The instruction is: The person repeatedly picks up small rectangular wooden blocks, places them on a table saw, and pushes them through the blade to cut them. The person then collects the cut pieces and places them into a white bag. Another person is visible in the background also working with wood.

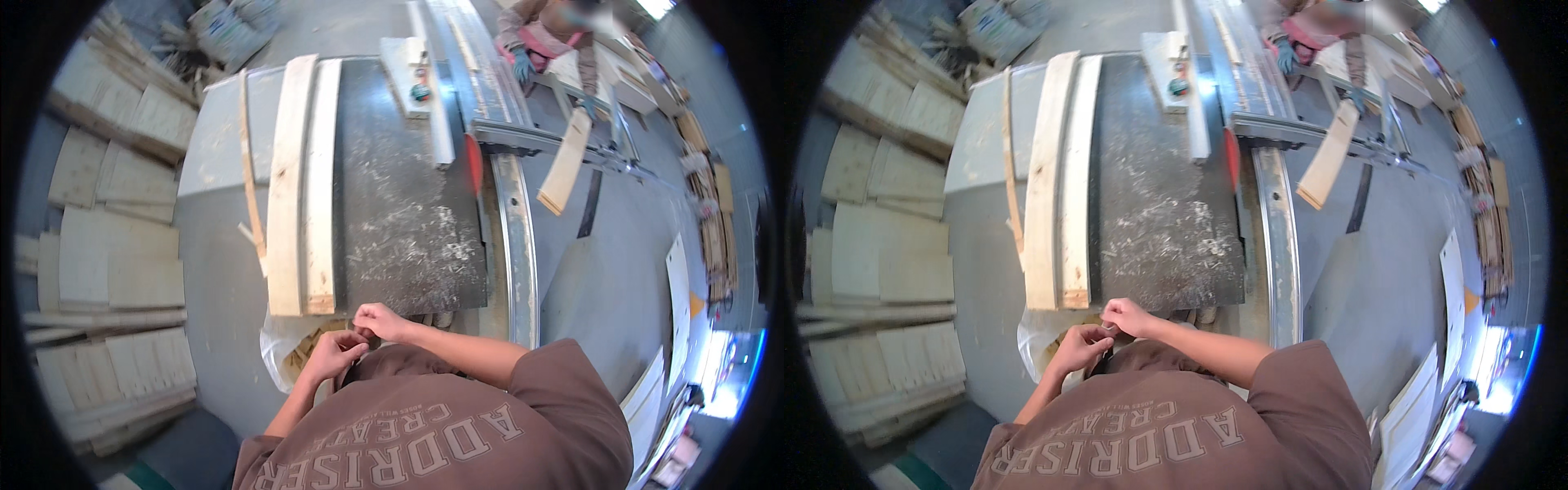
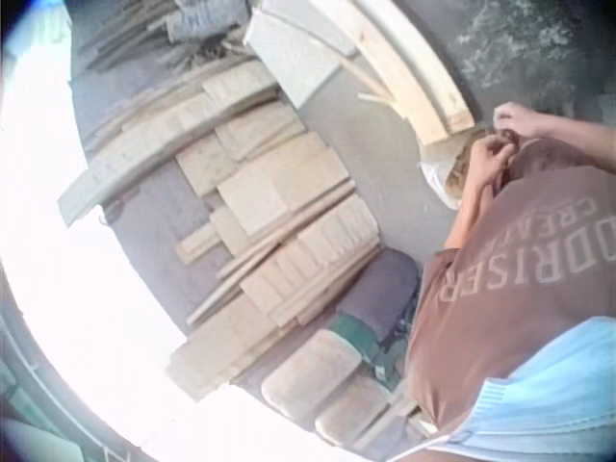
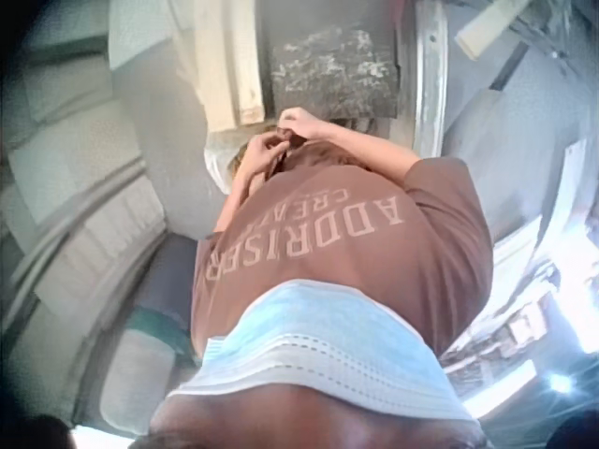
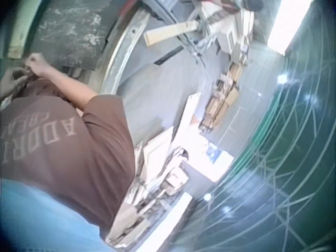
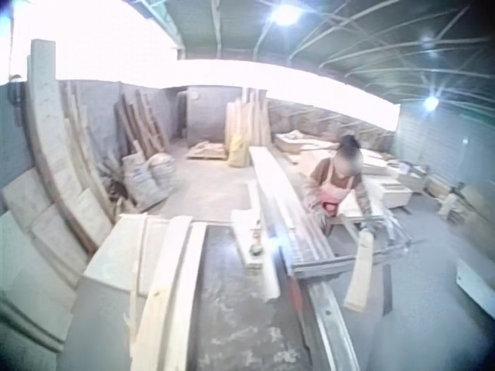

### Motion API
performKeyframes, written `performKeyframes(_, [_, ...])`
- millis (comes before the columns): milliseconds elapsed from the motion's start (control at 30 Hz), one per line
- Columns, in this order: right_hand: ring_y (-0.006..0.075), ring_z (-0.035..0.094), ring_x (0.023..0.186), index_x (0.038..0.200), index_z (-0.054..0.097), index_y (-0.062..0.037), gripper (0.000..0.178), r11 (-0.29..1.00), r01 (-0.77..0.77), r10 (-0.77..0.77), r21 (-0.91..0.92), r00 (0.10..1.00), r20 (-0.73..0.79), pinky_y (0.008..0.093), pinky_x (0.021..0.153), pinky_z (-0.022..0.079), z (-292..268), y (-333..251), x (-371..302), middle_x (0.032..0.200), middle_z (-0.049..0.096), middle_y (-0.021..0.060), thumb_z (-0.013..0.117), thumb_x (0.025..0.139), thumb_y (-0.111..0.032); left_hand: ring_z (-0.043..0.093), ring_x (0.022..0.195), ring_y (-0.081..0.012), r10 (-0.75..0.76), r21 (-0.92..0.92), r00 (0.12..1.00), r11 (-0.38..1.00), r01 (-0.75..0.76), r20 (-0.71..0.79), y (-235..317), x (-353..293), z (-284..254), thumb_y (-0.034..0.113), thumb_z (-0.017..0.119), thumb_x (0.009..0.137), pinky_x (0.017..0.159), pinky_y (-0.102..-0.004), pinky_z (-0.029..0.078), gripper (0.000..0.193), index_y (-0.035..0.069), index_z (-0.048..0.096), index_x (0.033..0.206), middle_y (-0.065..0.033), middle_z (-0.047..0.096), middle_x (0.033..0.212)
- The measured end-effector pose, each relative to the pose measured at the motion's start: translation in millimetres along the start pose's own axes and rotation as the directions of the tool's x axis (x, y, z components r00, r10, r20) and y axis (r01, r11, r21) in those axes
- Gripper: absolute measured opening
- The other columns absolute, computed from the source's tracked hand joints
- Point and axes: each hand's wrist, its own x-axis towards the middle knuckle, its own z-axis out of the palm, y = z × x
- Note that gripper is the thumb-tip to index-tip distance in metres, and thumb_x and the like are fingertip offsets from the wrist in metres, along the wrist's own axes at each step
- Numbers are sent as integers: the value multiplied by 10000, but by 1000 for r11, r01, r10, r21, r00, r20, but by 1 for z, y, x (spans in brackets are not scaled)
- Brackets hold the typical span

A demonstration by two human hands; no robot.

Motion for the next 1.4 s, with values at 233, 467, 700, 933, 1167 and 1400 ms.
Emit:
performKeyframes(233, [141, 572, 456, 982, 649, -39, 415, 859, 260, -247, 442, 965, -88, 263, 422, 470, 44, -111, -57, 697, 665, 72, 500, 1156, -385, 569, 465, -274, 538, -910, 787, 408, 71, 303, 42, 77, 20, 598, 423, 1103, 431, -371, 451, 742, -25, 684, 796, -159, 633, 608])
performKeyframes(467, [399, 690, 940, 1027, 663, -23, 286, 695, 510, -719, -507, 505, -477, 467, 863, 543, 38, -92, -61, 950, 709, 196, 487, 1099, -237, 621, 1056, -194, 324, -519, 933, 777, -357, -156, -22, 146, 38, 301, 474, 1124, 969, -389, 529, 279, 87, 650, 1095, -56, 671, 1102])
performKeyframes(700, [429, 511, 1431, 1385, 638, -27, 451, 503, 135, -839, -854, 313, -445, 534, 1166, 405, 8, -76, -50, 1494, 586, 231, 472, 1124, -356, 650, 1134, -310, 57, -851, 995, 524, 37, 79, 128, 104, 78, 632, 440, 1045, 1062, -472, 504, 644, 57, 656, 1237, -141, 699, 1206])
performKeyframes(933, [425, 350, 1533, 1574, 461, -48, 728, 832, 361, -553, -420, 488, -675, 538, 1250, 272, -18, -52, 20, 1640, 419, 228, 418, 1115, -611, 640, 1188, -265, 103, -757, 992, 642, -117, -66, 90, 167, 77, 616, 459, 1060, 1039, -436, 507, 579, 91, 640, 1224, -86, 668, 1216])
performKeyframes(1167, [339, 511, 1418, 1214, 676, -10, 590, 865, 479, -171, 150, 562, -809, 446, 1179, 388, 4, -115, -44, 1432, 596, 222, 546, 1080, -570, 599, 1314, -332, 195, -677, 969, 693, -247, -153, 106, 163, 108, 493, 276, 1138, 1236, -470, 343, 663, -4, 641, 1378, -138, 661, 1435])
performKeyframes(1400, [257, 716, 839, 836, 645, -59, 319, 820, 428, -510, -381, 243, -825, 397, 777, 548, -10, -114, -76, 775, 696, 79, 780, 965, -318, 643, 982, -176, 389, -812, 869, 584, 23, 304, 136, 163, 82, 285, 538, 1112, 991, -359, 504, 429, 137, 535, 710, -54, 665, 833])
